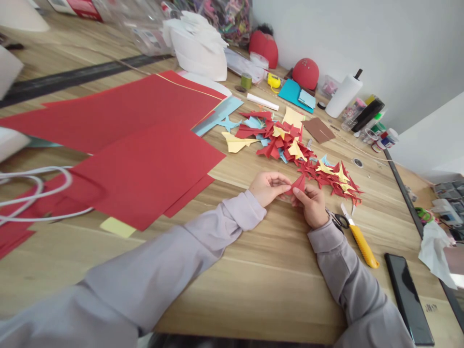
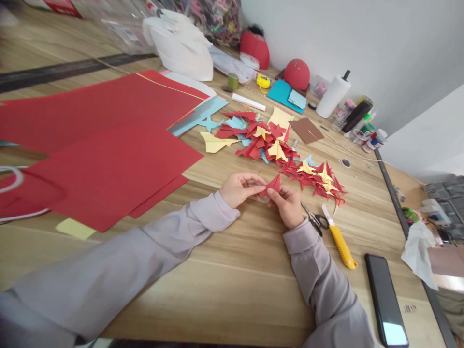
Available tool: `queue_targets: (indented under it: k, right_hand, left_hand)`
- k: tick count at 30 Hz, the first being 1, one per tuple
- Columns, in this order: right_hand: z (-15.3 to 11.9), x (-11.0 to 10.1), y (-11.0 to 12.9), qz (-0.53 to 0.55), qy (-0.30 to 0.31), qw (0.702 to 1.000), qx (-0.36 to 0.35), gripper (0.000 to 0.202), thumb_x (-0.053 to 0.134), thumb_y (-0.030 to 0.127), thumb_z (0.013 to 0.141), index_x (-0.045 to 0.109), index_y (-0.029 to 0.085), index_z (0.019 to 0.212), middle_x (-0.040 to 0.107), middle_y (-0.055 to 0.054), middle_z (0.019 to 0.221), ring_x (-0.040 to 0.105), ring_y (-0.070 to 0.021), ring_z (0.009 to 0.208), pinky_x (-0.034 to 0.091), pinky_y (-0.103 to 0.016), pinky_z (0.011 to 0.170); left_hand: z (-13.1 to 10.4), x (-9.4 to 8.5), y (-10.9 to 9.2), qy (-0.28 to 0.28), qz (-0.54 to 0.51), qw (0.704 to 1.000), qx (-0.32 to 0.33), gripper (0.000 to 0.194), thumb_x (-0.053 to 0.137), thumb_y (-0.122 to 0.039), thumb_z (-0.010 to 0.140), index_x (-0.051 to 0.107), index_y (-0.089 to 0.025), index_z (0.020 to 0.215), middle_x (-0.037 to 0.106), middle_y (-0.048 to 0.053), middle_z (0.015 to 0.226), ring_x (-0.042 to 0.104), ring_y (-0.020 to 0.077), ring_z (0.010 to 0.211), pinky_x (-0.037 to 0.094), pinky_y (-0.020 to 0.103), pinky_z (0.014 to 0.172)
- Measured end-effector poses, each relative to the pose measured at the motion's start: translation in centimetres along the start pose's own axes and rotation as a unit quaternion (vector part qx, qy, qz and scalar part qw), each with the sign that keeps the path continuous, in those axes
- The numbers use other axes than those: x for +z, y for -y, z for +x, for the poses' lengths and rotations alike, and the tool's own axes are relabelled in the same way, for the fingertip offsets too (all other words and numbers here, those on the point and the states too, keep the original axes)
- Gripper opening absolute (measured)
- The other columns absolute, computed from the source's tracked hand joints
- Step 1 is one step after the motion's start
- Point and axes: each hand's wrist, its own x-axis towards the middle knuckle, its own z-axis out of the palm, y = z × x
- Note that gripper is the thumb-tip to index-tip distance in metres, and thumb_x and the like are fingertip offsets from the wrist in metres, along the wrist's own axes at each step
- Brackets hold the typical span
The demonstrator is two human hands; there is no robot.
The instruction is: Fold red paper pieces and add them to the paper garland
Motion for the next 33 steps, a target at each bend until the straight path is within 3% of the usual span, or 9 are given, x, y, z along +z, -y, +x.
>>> queue_targets:
  k: [8,13,24,33]
  right_hand:
    - [0.1,-0.1,-0.2,0.027,-0.008,0.999,0.017,0.025,0.061,0.042,0.074,0.059,0.019,0.065,0.060,0.001,0.056,0.051,-0.0104,0.046,0.041,-0.024,0.046]
    - [0.0,0.0,0.0,-0.004,0.008,1.000,0.004,0.023,0.066,0.041,0.070,0.060,0.019,0.070,0.061,0.002,0.059,0.052,-0.0107,0.048,0.043,-0.024,0.048]
    - [-0.2,0.2,0.9,-0.061,0.051,0.997,-0.019,0.023,0.064,0.039,0.073,0.061,0.017,0.070,0.062,0.000,0.061,0.053,-0.0093,0.048,0.044,-0.023,0.047]
    - [0.0,0.0,0.3,-0.028,0.025,0.999,-0.007,0.024,0.064,0.041,0.072,0.059,0.017,0.070,0.062,0.001,0.059,0.053,-0.0088,0.045,0.042,-0.022,0.045]
  left_hand:
    - [0.3,-0.2,0.3,-0.015,-0.006,1.000,0.002,0.025,0.075,-0.011,0.048,0.062,-0.010,0.070,0.062,-0.001,0.056,0.057,0.0093,0.050,0.051,0.023,0.049]
    - [0.1,-0.2,0.2,-0.007,-0.013,1.000,0.002,0.027,0.075,-0.011,0.048,0.061,-0.009,0.071,0.063,0.000,0.059,0.057,0.0094,0.051,0.050,0.023,0.050]
    - [0.0,-0.1,-0.1,0.004,-0.002,1.000,-0.022,0.019,0.073,-0.013,0.056,0.061,-0.009,0.070,0.061,0.000,0.055,0.057,0.0083,0.049,0.049,0.022,0.051]
    - [0.2,-0.2,0.0,-0.012,-0.050,0.998,-0.035,0.030,0.074,-0.028,0.056,0.063,-0.011,0.077,0.063,0.000,0.058,0.057,0.0098,0.049,0.049,0.023,0.047]
